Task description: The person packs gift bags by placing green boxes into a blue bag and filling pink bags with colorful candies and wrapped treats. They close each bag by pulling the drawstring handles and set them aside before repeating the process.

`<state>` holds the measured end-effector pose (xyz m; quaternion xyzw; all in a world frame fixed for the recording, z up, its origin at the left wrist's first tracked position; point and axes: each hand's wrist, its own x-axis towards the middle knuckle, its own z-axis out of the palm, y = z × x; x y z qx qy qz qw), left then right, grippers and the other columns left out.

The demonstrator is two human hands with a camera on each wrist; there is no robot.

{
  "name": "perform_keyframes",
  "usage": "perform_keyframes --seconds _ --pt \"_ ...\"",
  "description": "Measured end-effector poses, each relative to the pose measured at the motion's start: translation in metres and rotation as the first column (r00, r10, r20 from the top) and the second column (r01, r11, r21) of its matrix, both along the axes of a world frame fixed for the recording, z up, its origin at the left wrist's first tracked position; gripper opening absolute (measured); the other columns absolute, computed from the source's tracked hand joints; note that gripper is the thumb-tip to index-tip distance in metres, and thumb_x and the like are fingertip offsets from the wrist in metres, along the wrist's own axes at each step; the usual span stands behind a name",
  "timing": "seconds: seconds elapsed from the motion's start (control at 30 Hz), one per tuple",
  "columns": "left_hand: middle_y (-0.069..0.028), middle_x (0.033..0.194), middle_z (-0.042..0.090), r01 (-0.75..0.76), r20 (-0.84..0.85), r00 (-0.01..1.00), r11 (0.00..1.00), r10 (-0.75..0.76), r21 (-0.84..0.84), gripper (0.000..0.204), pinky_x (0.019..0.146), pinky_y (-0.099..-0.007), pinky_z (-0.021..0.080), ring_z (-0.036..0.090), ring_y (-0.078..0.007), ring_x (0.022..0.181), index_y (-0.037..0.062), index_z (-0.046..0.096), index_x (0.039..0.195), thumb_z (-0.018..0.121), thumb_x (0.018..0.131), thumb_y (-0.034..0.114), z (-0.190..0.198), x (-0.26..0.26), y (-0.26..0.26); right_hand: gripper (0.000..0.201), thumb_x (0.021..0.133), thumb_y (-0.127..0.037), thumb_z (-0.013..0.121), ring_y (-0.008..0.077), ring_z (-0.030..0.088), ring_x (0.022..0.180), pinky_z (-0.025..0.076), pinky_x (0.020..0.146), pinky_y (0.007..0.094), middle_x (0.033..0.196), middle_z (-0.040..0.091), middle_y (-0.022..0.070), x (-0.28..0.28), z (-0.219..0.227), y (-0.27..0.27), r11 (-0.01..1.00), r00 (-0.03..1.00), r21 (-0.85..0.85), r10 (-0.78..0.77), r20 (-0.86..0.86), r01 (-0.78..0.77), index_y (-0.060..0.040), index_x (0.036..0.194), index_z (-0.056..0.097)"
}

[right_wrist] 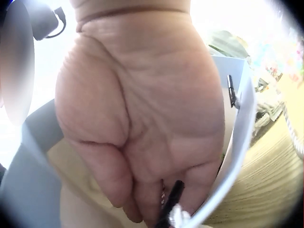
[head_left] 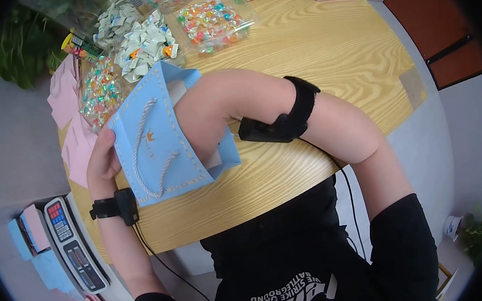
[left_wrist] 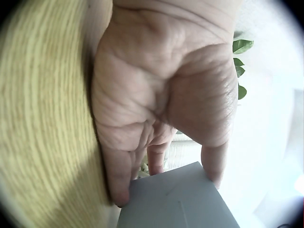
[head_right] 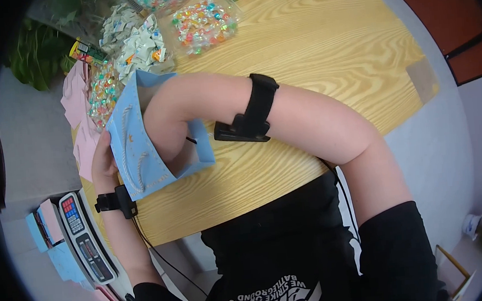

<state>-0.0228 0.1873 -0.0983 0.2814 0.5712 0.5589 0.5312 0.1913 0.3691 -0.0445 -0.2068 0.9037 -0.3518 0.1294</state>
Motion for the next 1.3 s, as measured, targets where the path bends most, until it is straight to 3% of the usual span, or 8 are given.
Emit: perform_keyframes --seconds 0.13,0.2,0.27,0.3,0.4,0.6,1.13,1.3 --pt "-0.0136 0.129 0.047 0.027 0.025 0.999 0.999 -0.028 0.03 0.087 0.097 -0.0306 0.041 0.049 -0.0198 0.116 -0.0062 0.029 0.135 0.071 0.075 0.04 -0.003 -0.003 0.0 0.036 0.083 -0.023 0.059 0.0172 0.062 0.08 0.048 0.072 0.0288 0.089 0.066 0.0081 0.003 0.035 0.038 0.995 0.974 -0.037 0.094 0.208 -0.088 -0.0102 0.117 0.058" --pt "-0.014 0.129 0.046 0.028 0.032 0.999 0.999 -0.029 0.041 0.088 0.097 -0.0303 0.041 0.049 -0.0198 0.116 -0.0066 0.028 0.135 0.072 0.074 0.039 -0.002 0.0 0.001 0.036 0.082 -0.02 0.062 0.012 0.061 0.072 0.048 0.063 0.0263 0.077 0.065 0.0067 0.028 0.055 0.07 0.949 0.952 -0.134 -0.265 0.153 0.286 -0.0093 0.116 0.057" --pt "-0.0142 0.13 0.046 0.024 0.044 0.999 0.998 -0.026 0.049 0.089 0.097 -0.0301 0.041 0.049 -0.0198 0.116 -0.0066 0.028 0.135 0.073 0.074 0.039 -0.003 0.0 0.001 0.035 0.083 -0.018 0.059 0.0188 0.061 0.09 0.048 0.081 0.0288 0.094 0.066 0.013 0.069 0.085 0.097 0.922 0.89 -0.035 -0.382 -0.248 0.386 -0.0008 0.113 0.058" --pt "-0.0143 0.13 0.046 0.026 0.053 0.998 0.998 -0.028 0.049 0.089 0.097 -0.03 0.041 0.049 -0.0198 0.116 -0.0066 0.027 0.136 0.073 0.074 0.039 -0.003 0.0 0.001 0.033 0.084 -0.019 0.057 0.0212 0.06 0.096 0.046 0.084 0.0302 0.099 0.066 0.0129 0.06 0.076 0.116 0.692 0.681 -0.042 -0.718 -0.145 0.72 -0.0015 0.111 0.06" --pt "-0.0142 0.13 0.045 0.036 0.058 0.998 0.998 -0.039 0.043 0.089 0.097 -0.0299 0.041 0.049 -0.0198 0.117 -0.0065 0.026 0.136 0.072 0.075 0.038 -0.003 -0.002 0.0 0.027 0.077 -0.013 0.059 0.0292 0.061 0.095 0.049 0.082 0.035 0.099 0.065 0.0172 0.062 0.036 0.161 0.217 0.392 0.363 -0.753 -0.529 0.906 -0.0043 0.102 0.066" --pt "-0.0142 0.131 0.045 0.028 0.064 0.997 0.999 -0.031 0.044 0.085 0.098 -0.0302 0.04 0.048 -0.0199 0.118 -0.0059 0.024 0.137 0.07 0.078 0.035 -0.007 -0.008 -0.003 0.026 0.074 -0.013 0.06 0.0313 0.062 0.09 0.05 0.077 0.0379 0.097 0.065 0.016 0.052 -0.009 0.185 0.129 0.306 0.388 -0.845 -0.439 0.913 -0.0096 0.099 0.067" --pt "-0.0134 0.132 0.044 0.033 0.063 0.997 0.999 -0.036 0.039 0.083 0.1 -0.0317 0.037 0.045 -0.0204 0.12 -0.0058 0.027 0.136 0.069 0.078 0.037 -0.007 -0.006 -0.001 0.029 0.076 -0.02 0.066 0.0151 0.062 0.06 0.048 0.055 0.0271 0.065 0.064 0.0075 0.096 0.115 0.093 0.131 0.216 0.338 -0.949 -0.229 0.932 -0.0007 0.098 0.066" --pt "-0.0131 0.133 0.044 0.074 0.082 0.993 0.995 -0.08 0.068 0.082 0.102 -0.0315 0.035 0.045 -0.0206 0.121 -0.0056 0.028 0.136 0.068 0.079 0.036 -0.004 -0.003 0.003 0.029 0.08 -0.015 0.065 0.0087 0.06 0.065 0.046 0.056 0.0223 0.07 0.062 0.0051 0.107 0.088 0.058 0.646 0.65 0.071 -0.756 -0.071 0.76 -0.0047 0.107 0.057"
